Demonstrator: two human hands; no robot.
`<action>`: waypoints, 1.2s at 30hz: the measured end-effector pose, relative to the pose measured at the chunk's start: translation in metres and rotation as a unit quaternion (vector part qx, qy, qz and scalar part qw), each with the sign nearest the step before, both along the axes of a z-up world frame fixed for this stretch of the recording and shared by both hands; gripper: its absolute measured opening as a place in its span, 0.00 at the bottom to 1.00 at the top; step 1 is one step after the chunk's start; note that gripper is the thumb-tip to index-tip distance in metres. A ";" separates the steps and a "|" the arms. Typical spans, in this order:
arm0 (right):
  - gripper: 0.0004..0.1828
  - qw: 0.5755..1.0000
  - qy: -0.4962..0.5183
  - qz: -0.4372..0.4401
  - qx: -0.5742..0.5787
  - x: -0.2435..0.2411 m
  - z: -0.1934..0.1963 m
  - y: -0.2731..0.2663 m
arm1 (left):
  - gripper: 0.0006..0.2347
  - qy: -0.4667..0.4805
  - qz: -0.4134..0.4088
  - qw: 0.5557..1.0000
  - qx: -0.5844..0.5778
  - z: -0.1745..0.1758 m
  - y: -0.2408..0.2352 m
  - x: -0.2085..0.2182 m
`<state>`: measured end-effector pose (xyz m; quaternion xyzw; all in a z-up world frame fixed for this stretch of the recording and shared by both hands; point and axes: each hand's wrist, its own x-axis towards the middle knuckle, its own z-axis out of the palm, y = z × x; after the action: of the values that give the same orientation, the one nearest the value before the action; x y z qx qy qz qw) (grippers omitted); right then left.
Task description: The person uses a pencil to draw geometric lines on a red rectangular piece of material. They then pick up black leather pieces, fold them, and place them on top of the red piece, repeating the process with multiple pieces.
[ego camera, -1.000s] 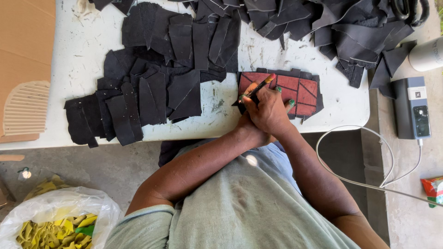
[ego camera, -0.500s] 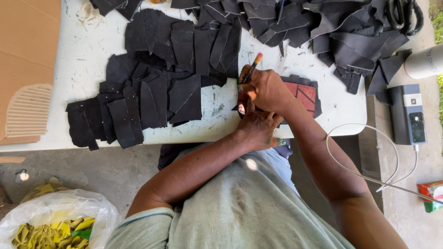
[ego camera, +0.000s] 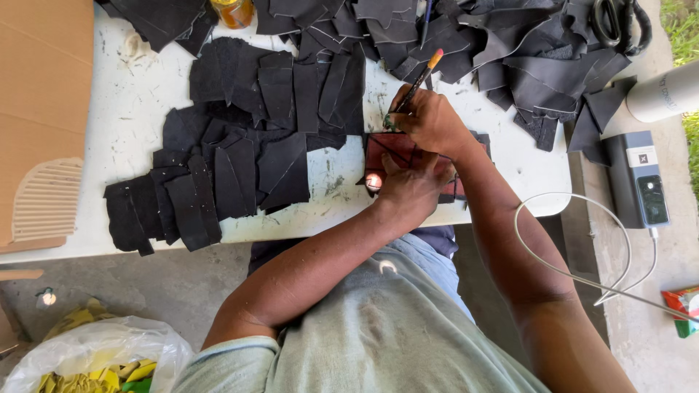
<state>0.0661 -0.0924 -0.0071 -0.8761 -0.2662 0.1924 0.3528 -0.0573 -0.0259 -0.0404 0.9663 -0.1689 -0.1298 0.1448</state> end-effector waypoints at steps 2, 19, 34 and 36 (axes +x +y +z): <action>0.06 1.000 -0.010 0.010 0.014 0.005 0.002 -0.006 | 0.26 -0.010 0.009 1.000 -0.010 0.002 -0.004 0.004; 0.07 0.994 -0.051 -0.094 -0.007 0.016 -0.002 -0.170 | 0.26 0.118 0.010 0.993 0.000 0.046 -0.005 0.022; 0.13 0.977 -0.162 -0.140 0.001 -0.016 -0.032 -0.180 | 0.37 0.052 0.027 0.998 -0.015 0.040 0.036 0.046; 0.15 0.968 -0.217 -0.112 -0.060 -0.020 -0.041 -0.174 | 0.35 0.023 0.011 0.999 0.021 0.038 0.041 0.043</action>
<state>0.0465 -0.2667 -0.0486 -0.9408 -0.2247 -0.0276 0.2522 -0.0139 0.0147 -0.0021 0.9677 -0.1517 -0.1537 0.1298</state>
